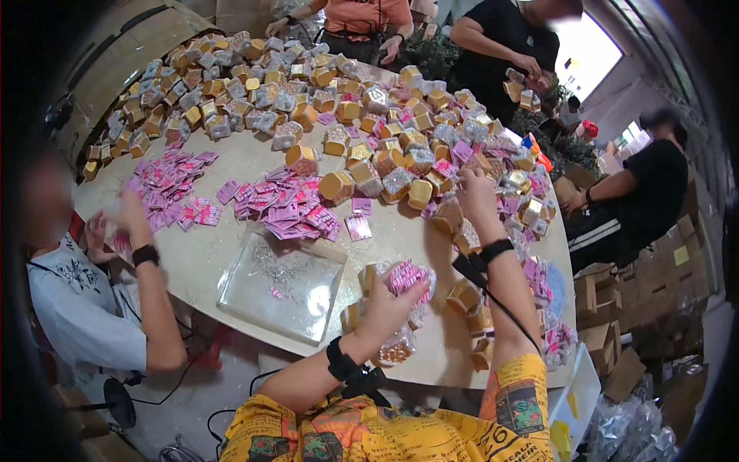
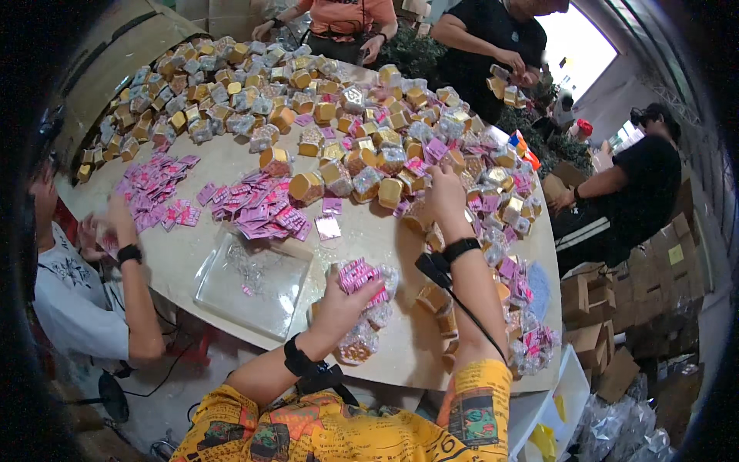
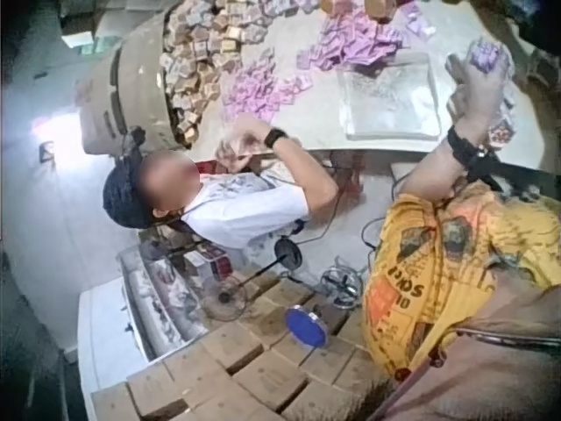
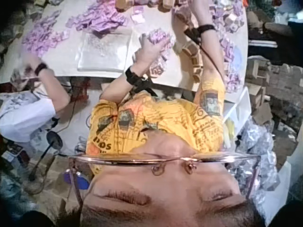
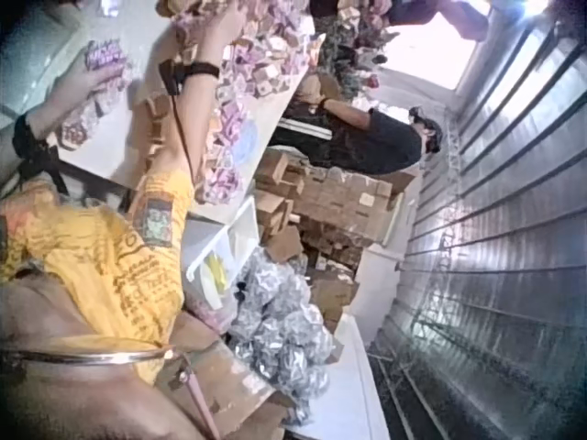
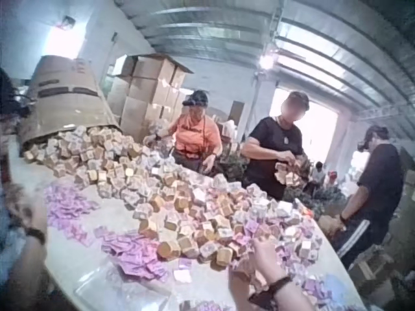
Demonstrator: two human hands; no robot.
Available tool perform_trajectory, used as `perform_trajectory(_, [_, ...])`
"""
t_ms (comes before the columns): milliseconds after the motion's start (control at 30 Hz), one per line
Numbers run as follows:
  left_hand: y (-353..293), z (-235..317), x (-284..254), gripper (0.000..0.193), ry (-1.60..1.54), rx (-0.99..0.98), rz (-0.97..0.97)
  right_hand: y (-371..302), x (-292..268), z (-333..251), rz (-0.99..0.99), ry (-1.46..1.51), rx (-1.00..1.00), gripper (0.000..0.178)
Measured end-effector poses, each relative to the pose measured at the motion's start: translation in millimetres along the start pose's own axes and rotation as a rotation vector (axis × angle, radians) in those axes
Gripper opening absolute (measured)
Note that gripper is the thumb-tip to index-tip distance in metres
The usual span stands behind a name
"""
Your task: The person sits at a table and repeatedly picks up small, gold-wrapped items and pink packets. They place the items into clear plastic bags and tie them shut with pink ribbons. The person works alongside others in a warehouse setting, handling items one at a time.
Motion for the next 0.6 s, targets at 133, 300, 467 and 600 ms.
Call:
perform_trajectory(133, [0.3, 7.6, -1.2, 0.018, 0.157, 0.007, -0.030, 21.1, 45.1, 9.8, 0.028, -0.186, 0.003, 0.013])
perform_trajectory(300, [7.6, -1.1, -1.2, 0.016, -0.023, -0.031, -0.100, 45.1, 18.9, 30.9, 0.213, 0.142, 0.037, 0.012])
perform_trajectory(467, [8.8, -2.3, -5.1, 0.025, 0.237, 0.021, -0.055, 51.2, -90.2, 40.8, 0.281, 0.581, -0.078, 0.014])
perform_trajectory(600, [11.7, -8.4, -4.6, 0.032, 0.205, 0.195, -0.150, -1.2, -194.6, -11.3, 0.059, 0.535, -0.180, 0.016])
Point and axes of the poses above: each hand's wrist, its own y-axis towards the middle knuckle, its own x-axis out of the palm, z = x × y, the point moved 4 cm from there along y, towards the middle knuckle, and after that the axes turned 6 degrees about -y, right-handed, at the moved point
